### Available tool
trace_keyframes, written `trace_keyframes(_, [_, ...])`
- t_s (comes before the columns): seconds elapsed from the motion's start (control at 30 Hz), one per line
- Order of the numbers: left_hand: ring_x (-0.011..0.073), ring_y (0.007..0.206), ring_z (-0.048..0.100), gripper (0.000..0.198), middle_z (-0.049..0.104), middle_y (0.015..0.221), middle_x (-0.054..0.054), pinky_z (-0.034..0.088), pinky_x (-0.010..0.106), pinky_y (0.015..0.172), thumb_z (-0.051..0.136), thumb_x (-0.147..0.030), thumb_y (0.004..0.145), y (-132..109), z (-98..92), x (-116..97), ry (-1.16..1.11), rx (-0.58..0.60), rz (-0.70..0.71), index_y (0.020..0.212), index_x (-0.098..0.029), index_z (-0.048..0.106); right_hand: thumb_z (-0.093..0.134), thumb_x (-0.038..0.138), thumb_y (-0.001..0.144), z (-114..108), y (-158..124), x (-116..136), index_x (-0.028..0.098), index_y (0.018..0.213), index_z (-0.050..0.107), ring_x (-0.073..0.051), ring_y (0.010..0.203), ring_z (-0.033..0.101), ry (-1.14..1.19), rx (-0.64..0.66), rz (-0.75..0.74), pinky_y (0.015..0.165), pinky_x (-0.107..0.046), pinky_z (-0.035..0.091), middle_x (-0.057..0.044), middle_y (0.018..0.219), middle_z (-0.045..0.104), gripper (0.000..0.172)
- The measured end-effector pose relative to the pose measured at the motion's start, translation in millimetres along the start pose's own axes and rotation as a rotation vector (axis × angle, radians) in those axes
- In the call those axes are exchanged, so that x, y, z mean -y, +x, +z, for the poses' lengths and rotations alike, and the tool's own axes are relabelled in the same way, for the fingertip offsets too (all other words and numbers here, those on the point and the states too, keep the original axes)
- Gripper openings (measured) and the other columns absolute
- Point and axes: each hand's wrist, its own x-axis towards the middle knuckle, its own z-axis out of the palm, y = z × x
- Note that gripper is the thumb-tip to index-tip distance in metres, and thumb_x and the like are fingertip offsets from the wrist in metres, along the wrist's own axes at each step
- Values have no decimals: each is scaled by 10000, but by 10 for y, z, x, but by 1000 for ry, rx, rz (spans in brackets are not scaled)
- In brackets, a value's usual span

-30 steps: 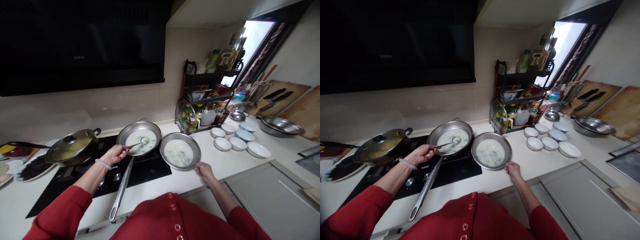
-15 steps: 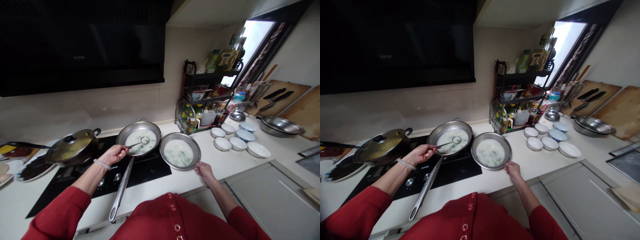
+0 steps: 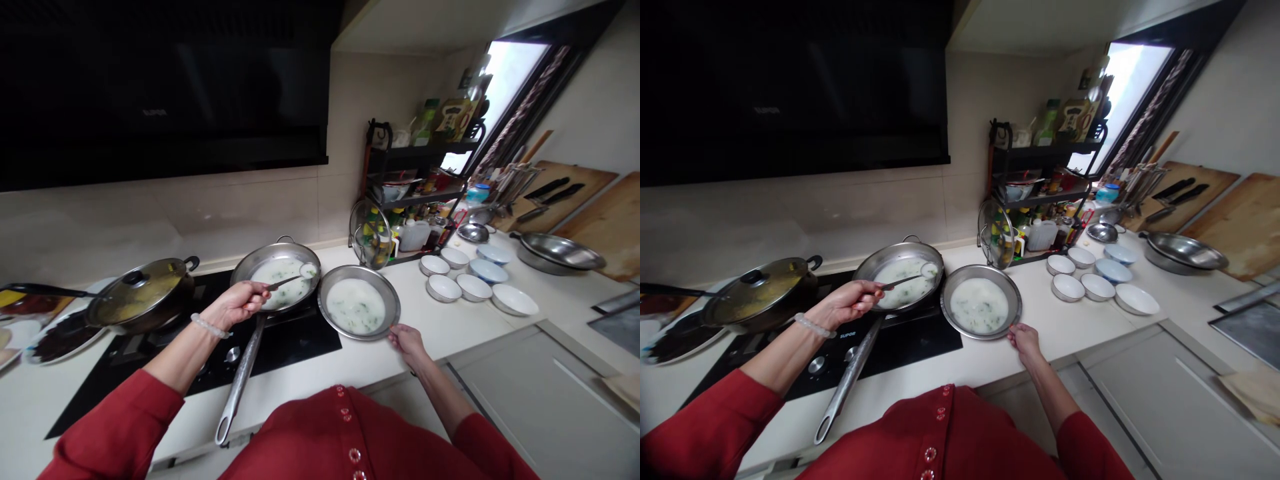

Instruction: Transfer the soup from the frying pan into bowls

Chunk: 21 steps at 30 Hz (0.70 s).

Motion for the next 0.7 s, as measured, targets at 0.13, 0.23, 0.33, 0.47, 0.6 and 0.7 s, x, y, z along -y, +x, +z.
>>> trace_keyframes(0.13, [-9, 345, 210, 160, 439, 564, -49, 146, 89, 291, 415, 13, 804, -17, 373, 94, 294, 28, 6, 797, -140, 462, 726, 146, 562, 6, -14, 18, 173, 565, 493, -71, 388, 473, -28, -2, -3, 363, -161, 343, 28, 428, 521, 235])
trace_keyframes(0.23, [8, 357, 212, 175, 428, 569, -53, 162, 114, 315, 377, -10, 829, 95, 623, 271, 565, 40, 15, 761, -157, 442, 719, 177, 565, 23, -30, 26, 181, 565, 486, -76, 395, 474, -61, -6, -19, 375, -169, 343, 34, 423, 511, 233])
trace_keyframes(0.33, [37, 373, 305, 195, 463, 597, -33, 232, 156, 352, 355, -23, 843, 264, 808, 493, 937, -16, 111, 755, -170, 448, 713, 233, 577, 32, -48, 22, 187, 558, 490, -84, 395, 468, -118, -14, -36, 386, -187, 340, 23, 432, 527, 229])
trace_keyframes(0.47, [134, 583, 562, 179, 556, 660, 40, 415, 223, 529, 471, -9, 777, 408, 935, 740, 1182, -32, 244, 687, -157, 515, 694, 317, 620, -30, -94, 55, 192, 558, 526, -131, 427, 500, -229, -65, -59, 425, -242, 358, -18, 458, 569, 218])
trace_keyframes(0.6, [279, 926, 642, 221, 646, 907, 146, 466, 354, 807, 527, 32, 707, 412, 931, 905, 1436, 27, 404, 846, -128, 587, 653, 415, 680, -75, -228, 198, 203, 626, 571, -245, 652, 617, -532, -228, -317, 602, -332, 430, -100, 608, 661, 233])
trace_keyframes(0.7, [303, 969, 636, 297, 632, 1002, 178, 463, 395, 839, 516, 28, 719, 407, 917, 983, 1500, 68, 461, 975, -111, 574, 575, 463, 742, 58, -396, 324, 190, 724, 619, -257, 729, 623, -596, -177, -515, 677, -354, 439, -130, 719, 694, 276])
